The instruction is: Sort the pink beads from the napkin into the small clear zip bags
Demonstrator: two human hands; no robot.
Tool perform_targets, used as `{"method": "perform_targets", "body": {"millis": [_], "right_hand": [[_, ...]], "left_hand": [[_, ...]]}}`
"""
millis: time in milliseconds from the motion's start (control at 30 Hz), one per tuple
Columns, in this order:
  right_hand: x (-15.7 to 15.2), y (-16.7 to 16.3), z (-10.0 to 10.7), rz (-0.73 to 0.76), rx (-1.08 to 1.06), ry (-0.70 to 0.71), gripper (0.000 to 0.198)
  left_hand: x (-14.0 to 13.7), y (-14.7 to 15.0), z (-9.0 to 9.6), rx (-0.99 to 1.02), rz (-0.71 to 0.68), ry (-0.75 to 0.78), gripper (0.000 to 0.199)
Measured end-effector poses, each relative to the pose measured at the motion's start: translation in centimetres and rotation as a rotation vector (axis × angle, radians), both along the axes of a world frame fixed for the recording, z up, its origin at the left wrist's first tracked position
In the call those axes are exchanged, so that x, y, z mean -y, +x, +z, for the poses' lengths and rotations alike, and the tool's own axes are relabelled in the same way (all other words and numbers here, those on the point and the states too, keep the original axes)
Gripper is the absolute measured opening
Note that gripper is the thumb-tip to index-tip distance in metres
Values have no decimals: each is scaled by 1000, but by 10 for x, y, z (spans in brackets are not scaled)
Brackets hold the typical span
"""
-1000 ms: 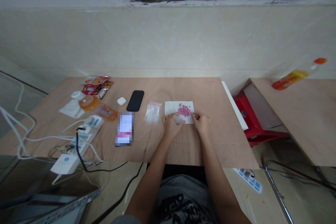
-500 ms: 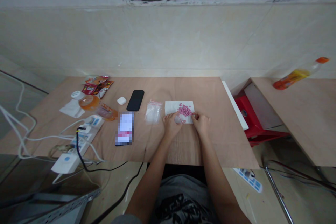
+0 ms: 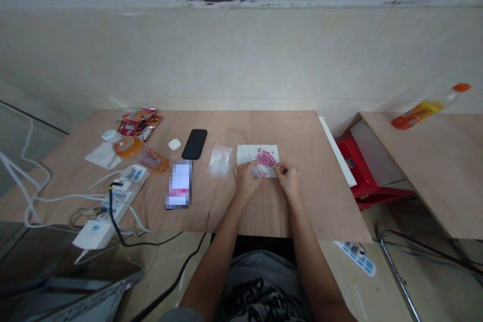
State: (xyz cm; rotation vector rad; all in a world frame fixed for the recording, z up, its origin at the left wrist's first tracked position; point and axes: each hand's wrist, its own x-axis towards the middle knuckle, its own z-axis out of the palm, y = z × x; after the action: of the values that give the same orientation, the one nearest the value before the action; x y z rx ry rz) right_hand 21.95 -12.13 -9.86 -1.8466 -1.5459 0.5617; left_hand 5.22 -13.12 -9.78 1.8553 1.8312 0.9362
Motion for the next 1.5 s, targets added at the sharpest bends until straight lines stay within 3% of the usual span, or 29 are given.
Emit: {"method": "perform_targets", "body": {"millis": [233, 633, 833, 1133, 1500], "right_hand": [[1, -12, 1, 112, -174, 55, 34], [3, -26, 8, 283, -261, 17, 33], [2, -21, 3, 230, -222, 40, 33], [-7, -4, 5, 12, 103, 16, 31], [-14, 0, 4, 7, 176, -24, 30]], "left_hand": [[-1, 0, -3, 10, 1, 7, 51], [-1, 0, -4, 3, 7, 10, 50], [-1, 0, -6, 10, 5, 48, 48], [0, 0, -1, 10, 3, -3, 54], [0, 0, 4, 5, 4, -42, 54]]}}
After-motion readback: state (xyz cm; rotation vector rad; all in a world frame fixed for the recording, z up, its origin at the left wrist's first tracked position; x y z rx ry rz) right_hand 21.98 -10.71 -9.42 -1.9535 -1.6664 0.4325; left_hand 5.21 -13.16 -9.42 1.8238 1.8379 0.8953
